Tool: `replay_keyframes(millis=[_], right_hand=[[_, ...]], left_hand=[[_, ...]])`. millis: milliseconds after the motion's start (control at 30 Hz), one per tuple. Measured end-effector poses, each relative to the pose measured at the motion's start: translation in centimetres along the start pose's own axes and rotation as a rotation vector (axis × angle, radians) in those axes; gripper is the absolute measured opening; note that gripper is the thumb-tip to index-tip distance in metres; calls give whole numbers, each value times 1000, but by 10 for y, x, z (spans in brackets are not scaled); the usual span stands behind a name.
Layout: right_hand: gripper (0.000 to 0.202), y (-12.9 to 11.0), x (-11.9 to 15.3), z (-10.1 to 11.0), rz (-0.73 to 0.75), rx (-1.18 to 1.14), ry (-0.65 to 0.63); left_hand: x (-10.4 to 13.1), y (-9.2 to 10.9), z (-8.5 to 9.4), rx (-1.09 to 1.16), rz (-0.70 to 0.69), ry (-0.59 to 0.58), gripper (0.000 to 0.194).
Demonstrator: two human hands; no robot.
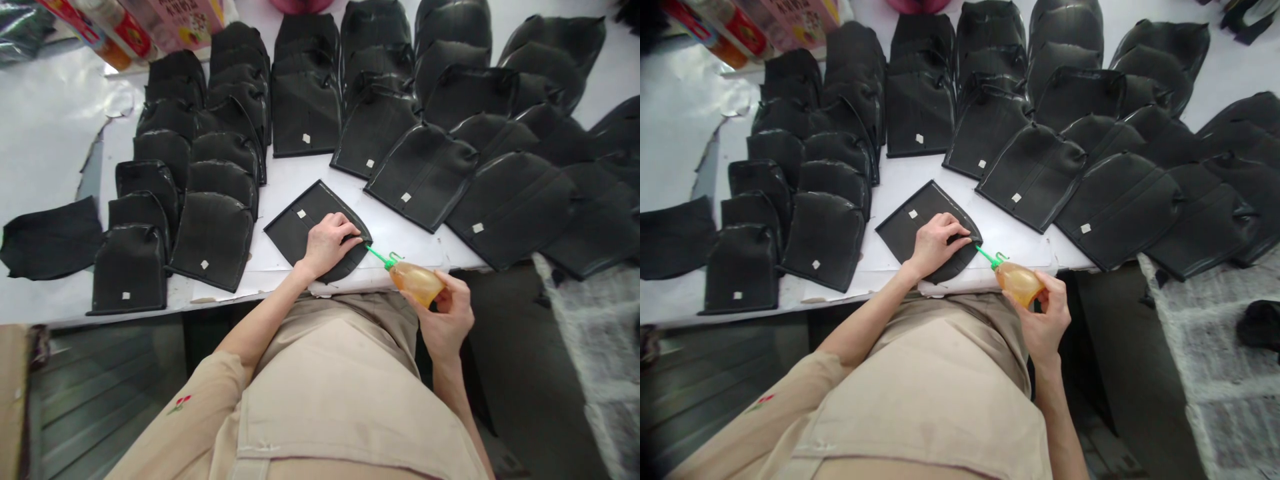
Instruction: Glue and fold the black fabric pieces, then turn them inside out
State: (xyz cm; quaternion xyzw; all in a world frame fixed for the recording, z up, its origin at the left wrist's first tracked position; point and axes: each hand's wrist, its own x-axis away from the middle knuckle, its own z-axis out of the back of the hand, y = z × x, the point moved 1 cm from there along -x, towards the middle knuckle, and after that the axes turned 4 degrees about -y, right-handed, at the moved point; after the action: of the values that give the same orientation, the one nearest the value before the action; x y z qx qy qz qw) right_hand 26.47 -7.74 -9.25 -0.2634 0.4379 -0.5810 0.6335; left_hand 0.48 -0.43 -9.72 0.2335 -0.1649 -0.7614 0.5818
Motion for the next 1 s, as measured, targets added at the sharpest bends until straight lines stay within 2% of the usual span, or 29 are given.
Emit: replay_keyframes(millis=[267,700,833,933,1000], right_hand=[[61,-9,6,9,-26,-23,-95],[58,-34,15,11,8,24,-216],[57,-33,16,10,2,24,-223],[56,-32,16,8,5,16,-214],[57,-32,16,8,2,15,-216]], left_hand=[[1,-1,-2,-1,11,6,16],[-4,-2,-3,17,37,-9,16],[2,-3,13,115,4,-76,22],[22,-5,31,147,-38,-151,42],[39,-7,38,98,-63,-200,46]])
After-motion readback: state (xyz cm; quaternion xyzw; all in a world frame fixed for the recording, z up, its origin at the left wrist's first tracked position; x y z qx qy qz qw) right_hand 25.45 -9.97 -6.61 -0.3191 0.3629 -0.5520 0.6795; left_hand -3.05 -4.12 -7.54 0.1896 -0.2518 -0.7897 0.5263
